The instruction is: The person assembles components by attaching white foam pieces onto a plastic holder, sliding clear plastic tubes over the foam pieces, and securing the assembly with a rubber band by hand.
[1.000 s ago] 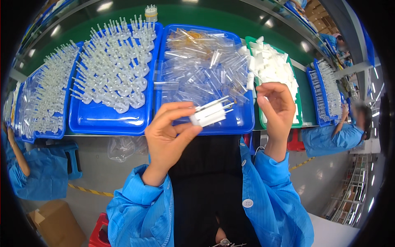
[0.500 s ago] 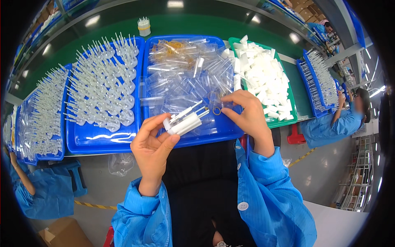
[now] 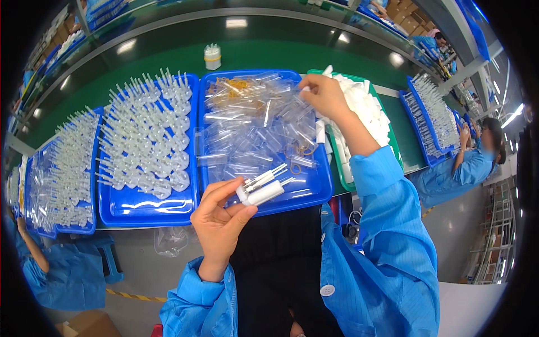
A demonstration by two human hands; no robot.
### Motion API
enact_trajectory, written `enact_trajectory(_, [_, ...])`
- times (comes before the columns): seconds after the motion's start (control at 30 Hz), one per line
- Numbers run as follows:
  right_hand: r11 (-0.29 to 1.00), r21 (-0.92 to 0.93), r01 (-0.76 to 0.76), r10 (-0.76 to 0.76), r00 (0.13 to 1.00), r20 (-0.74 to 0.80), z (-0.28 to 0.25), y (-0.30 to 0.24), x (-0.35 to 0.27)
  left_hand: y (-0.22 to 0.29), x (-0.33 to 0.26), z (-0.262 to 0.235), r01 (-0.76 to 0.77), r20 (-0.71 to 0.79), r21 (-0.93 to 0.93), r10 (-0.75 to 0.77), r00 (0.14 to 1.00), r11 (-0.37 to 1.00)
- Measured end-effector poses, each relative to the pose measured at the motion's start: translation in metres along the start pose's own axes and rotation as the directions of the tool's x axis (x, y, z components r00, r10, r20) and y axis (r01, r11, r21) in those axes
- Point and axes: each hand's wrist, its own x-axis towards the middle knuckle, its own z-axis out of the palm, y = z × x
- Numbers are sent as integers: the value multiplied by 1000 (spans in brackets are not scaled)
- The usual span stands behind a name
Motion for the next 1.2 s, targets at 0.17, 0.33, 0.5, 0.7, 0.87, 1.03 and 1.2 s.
enact_trajectory(0.17, [986,135,97,-55,957,-286,-17,-13,-12,7,1,-5,-43,-23,17,43,999,999])
enact_trajectory(0.33, [735,677,-32,111,991,-74,-35,-51,-72,1,3,-4,-49,9,36,49,999,998])
enact_trajectory(0.5, [416,894,-165,158,982,107,-35,-81,-118,-1,1,2,-107,45,50,104,994,993])
enact_trajectory(0.7, [339,916,-214,131,975,179,-33,-85,-137,1,-4,6,-128,44,74,125,991,989])
enact_trajectory(0.87, [330,934,-137,103,989,108,-18,-93,-141,2,-7,9,-125,56,96,120,991,988])
enact_trajectory(1.03, [196,979,-47,139,990,19,-14,-108,-142,1,-8,11,-106,41,106,102,994,989])
enact_trajectory(1.2, [289,957,-26,133,991,-13,-13,-103,-149,2,-6,11,-107,23,125,105,994,986])
